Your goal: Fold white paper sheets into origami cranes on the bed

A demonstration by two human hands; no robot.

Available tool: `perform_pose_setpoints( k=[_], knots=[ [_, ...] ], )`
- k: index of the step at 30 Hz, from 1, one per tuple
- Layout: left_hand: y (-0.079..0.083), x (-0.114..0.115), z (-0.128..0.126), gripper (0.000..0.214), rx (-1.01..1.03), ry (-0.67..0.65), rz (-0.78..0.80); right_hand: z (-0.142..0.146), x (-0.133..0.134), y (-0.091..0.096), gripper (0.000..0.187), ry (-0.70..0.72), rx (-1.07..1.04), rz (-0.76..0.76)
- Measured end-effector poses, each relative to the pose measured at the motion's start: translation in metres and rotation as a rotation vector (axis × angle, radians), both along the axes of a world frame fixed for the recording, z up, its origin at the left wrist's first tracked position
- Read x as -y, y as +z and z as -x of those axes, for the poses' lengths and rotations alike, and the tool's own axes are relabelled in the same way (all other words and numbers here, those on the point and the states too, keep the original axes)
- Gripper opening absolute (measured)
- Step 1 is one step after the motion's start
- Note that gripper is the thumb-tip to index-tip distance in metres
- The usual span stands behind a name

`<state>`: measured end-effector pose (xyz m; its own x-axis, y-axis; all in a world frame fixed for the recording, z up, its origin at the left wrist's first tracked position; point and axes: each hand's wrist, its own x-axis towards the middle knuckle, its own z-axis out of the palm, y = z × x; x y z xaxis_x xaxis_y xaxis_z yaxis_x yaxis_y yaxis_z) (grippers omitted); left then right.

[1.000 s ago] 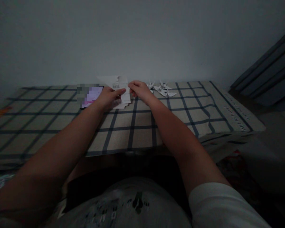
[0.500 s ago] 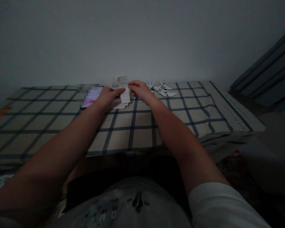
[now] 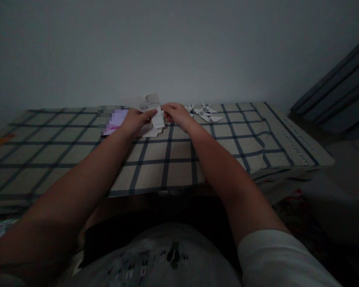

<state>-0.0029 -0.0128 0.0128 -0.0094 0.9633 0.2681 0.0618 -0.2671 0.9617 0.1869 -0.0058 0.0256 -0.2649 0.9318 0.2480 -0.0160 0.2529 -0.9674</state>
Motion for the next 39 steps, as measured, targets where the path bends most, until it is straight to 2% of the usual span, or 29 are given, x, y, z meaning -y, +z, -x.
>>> perform_pose_setpoints(
  k=[8,12,18,20,25,31,36,39],
  knots=[
    [-0.006,-0.006,0.000,0.033,0.036,0.009,-0.001,0.000,0.001,0.001,0.018,0.030,0.000,-0.011],
    [-0.003,0.000,-0.003,0.029,0.119,-0.020,-0.021,0.002,0.004,0.004,0.012,0.028,-0.008,0.032],
    [0.002,0.003,-0.007,0.029,0.198,-0.006,-0.026,0.002,0.006,0.005,0.014,0.026,-0.030,0.072],
    [0.002,0.002,-0.006,0.029,0.199,0.005,-0.028,0.002,0.008,0.005,0.012,0.033,-0.022,0.071],
    [0.005,0.004,-0.006,0.033,0.194,0.001,-0.036,0.001,0.011,0.006,0.031,0.033,0.045,0.049],
    [0.006,0.008,-0.009,0.030,0.189,0.003,-0.048,0.002,0.009,0.006,0.021,0.057,0.053,0.024],
    [-0.001,-0.003,-0.004,0.027,0.172,0.016,-0.055,0.002,0.009,0.006,0.016,0.074,0.027,0.043],
    [-0.006,-0.010,0.000,0.034,0.079,0.041,-0.052,0.002,0.009,0.005,0.017,0.081,0.009,0.050]
  ],
)
